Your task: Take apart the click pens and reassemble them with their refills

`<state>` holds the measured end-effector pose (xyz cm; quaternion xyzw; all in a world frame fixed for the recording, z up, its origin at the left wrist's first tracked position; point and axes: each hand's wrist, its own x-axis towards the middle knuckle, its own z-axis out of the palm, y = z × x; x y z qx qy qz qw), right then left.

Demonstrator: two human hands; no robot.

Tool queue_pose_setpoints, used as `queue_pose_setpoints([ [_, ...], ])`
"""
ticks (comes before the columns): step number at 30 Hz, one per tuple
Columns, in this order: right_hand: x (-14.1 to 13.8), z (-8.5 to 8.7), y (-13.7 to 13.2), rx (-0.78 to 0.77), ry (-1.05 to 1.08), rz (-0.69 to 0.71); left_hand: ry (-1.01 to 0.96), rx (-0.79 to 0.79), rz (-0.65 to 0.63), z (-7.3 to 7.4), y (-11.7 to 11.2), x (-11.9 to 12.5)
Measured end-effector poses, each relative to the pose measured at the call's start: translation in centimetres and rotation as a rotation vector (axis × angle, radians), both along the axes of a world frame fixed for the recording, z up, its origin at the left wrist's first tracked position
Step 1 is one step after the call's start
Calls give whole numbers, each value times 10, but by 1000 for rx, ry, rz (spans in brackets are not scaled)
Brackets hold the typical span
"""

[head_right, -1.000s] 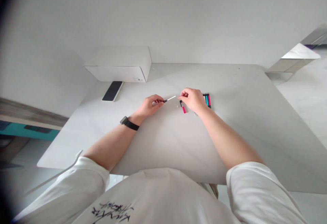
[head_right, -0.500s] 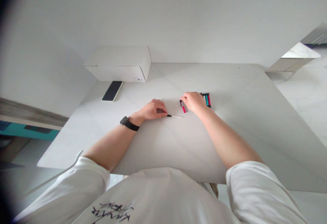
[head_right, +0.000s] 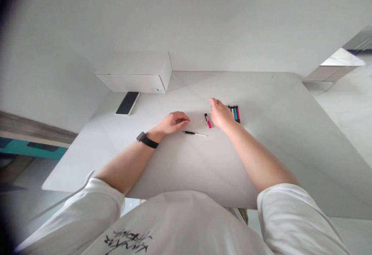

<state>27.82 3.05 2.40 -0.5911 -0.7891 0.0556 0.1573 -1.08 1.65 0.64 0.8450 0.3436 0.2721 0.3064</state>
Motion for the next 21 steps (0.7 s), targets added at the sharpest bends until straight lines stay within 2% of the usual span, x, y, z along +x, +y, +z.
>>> queue_pose_setpoints([
  [3, -4, 5, -5, 74, 20, -16, -29, -3, 21, -3, 1, 0],
  [7, -7, 7, -6, -77, -56, -41, -42, -18, 61, -5, 1, -1],
  [12, -7, 0, -5, -248, -147, 44, -38, -42, 93, -7, 2, -1],
  [21, -10, 0, -6, -274, -148, 32, -28, -58, 92, -7, 2, -1],
])
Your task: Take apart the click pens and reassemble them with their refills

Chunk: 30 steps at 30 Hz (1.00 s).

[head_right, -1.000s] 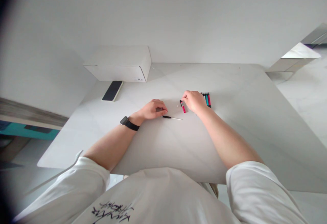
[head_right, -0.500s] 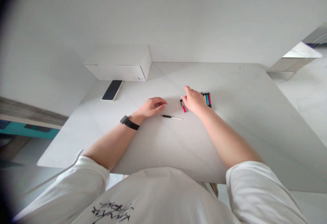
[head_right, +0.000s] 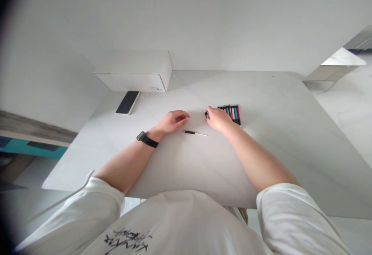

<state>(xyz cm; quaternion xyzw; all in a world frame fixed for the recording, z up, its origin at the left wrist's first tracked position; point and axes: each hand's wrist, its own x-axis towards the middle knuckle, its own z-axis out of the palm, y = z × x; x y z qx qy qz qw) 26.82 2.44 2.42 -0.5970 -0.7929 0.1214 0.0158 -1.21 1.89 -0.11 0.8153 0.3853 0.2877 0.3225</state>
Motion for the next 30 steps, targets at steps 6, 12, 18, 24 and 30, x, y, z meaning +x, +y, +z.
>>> queue_pose_setpoints([
  [6, -1, 2, -3, 111, 3, 32, 80, 106, -189, 5, 0, 3],
  [12, 0, -7, -1, 91, -32, 16, 88, 152, -190, 4, 0, 5],
  [18, -6, -1, -3, 245, 138, 36, 32, 105, 1, -4, 1, 2],
  [24, -27, 10, -21, 237, 358, 256, -34, 183, 69, -1, 0, 3],
  [30, -47, 11, -33, 151, 491, 188, 40, 205, 20, 6, -3, 7],
])
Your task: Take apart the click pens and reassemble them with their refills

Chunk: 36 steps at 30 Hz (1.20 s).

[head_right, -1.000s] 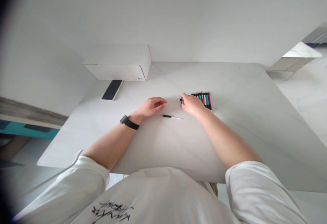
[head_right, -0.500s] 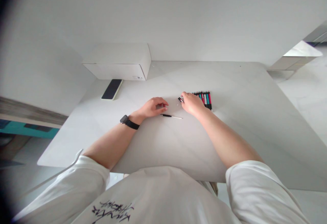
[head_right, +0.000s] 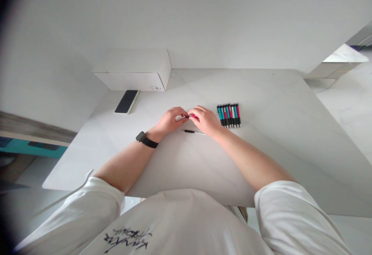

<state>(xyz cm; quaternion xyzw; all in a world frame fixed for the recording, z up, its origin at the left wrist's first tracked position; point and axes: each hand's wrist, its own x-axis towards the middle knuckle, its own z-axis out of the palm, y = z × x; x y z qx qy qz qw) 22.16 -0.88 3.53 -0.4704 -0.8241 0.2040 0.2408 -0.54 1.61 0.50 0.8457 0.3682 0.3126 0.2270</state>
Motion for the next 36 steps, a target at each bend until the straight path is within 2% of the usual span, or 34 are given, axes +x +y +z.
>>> queue_pose_setpoints([
  [4, -1, 3, -1, -41, 164, -10, -19, -22, -17, -2, 1, 0],
  [8, 13, 2, 10, 3, 248, -95, -147, -133, 73, -10, 7, -3],
  [11, 25, -7, 21, 23, 83, -128, -241, -255, 129, -17, 12, -4],
  [15, 33, -21, 28, -68, -169, -50, -316, -343, 128, -23, 16, -5],
  [19, 34, -26, 29, -82, -239, 6, -307, -377, 127, -24, 17, -5],
  [24, 31, -20, 29, -62, -27, -50, -246, -258, 152, -21, 14, -3],
  [30, 27, -11, 28, -134, 281, -148, -125, -202, 122, -16, 7, -1],
  [36, 28, -11, 29, -177, 335, -149, -69, -177, 101, -12, 5, -1],
])
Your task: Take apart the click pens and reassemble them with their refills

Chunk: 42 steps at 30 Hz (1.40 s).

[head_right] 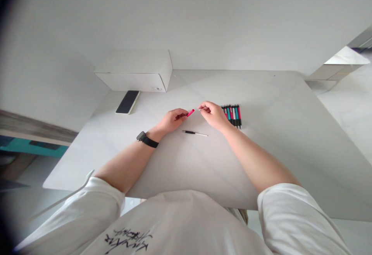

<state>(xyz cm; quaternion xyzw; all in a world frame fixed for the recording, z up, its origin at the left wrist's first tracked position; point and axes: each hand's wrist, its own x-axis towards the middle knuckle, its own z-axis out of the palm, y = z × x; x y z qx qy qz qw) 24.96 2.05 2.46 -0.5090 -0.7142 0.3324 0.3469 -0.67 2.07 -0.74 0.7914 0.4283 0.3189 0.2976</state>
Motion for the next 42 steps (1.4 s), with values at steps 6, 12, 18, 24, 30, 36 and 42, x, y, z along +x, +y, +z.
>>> queue_pose_setpoints([
  [6, 1, -6, 3, -48, 37, -10, 34, -5, -17, 3, 0, 1],
  [12, 1, -8, 3, -155, -40, 15, 48, -2, -22, 3, 0, 1],
  [18, 2, -14, 6, -262, 7, 48, 51, -9, -14, 3, 0, 0],
  [24, -3, -16, 3, -239, 223, 104, 45, -23, -12, 2, 0, 0],
  [30, -5, -13, 0, -35, 276, 56, 45, -19, -29, 1, 0, 0],
  [36, -5, -14, 0, 141, 243, 72, 63, -19, -37, 2, 0, -1],
  [42, -9, -3, -7, 249, 136, 72, 73, -26, -34, 5, -1, 0],
])
